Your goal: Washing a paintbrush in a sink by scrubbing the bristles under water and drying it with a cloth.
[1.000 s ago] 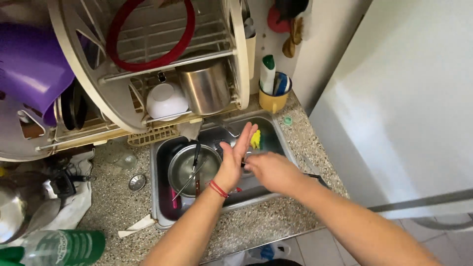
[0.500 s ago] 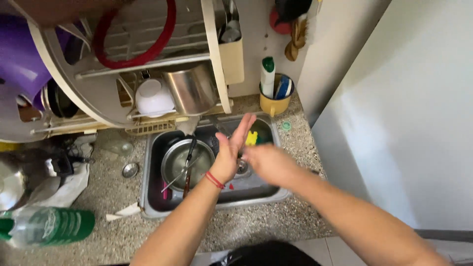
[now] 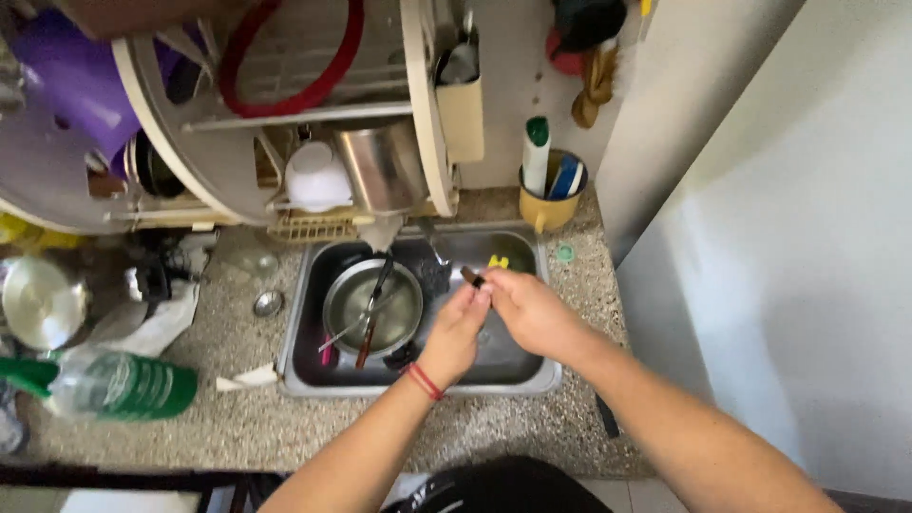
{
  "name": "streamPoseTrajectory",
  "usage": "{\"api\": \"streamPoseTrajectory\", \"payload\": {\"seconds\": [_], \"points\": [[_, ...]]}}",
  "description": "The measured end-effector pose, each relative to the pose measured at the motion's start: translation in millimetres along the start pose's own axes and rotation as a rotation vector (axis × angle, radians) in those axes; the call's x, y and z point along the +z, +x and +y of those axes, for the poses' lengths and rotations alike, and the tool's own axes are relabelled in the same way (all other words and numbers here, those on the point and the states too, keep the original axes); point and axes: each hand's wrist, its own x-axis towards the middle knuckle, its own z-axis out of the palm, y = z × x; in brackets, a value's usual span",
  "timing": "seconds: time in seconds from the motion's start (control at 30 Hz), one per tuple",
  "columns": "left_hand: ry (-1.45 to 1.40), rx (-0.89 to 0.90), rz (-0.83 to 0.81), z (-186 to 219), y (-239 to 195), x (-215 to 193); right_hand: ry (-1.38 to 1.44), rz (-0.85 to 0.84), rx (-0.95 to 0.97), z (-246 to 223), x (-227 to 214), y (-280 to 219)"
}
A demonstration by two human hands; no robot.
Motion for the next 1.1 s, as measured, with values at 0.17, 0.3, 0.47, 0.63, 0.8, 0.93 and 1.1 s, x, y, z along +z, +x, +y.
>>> {"api": "streamPoseTrajectory", "payload": {"seconds": [0.17,0.3,0.47,0.63,0.8,0.93,1.1], "points": [[-0.11,0.119,0.104,49.0,-17.0,6.0,-0.02,0.102,-0.092,4.0,7.6,5.0],[-0.133,0.207,0.163,98.2,-28.0,10.5,-0.044,0.143,-0.134,-11.4,7.9,-8.0],[-0.041,0.279,0.222,96.1,-35.3,11.1,0.022,0.109,-0.093,-12.6,6.8,-18.8],[-0.028,0.319,0.324,82.7,-34.9,21.1,0.091,0.057,-0.103,12.8,15.8,-15.1],[0.097,0.371,0.41,86.6,-38.4,20.1,0.159,0.102,-0.122,2.8,22.3,-16.2],[0.221,0.422,0.424,95.9,-41.4,11.7,0.193,0.081,-0.116,13.5,29.1,-14.9],[0.423,0.561,0.429,102.0,-39.3,2.9,0.533,0.046,-0.012,7.1,30.4,-23.0]]}}
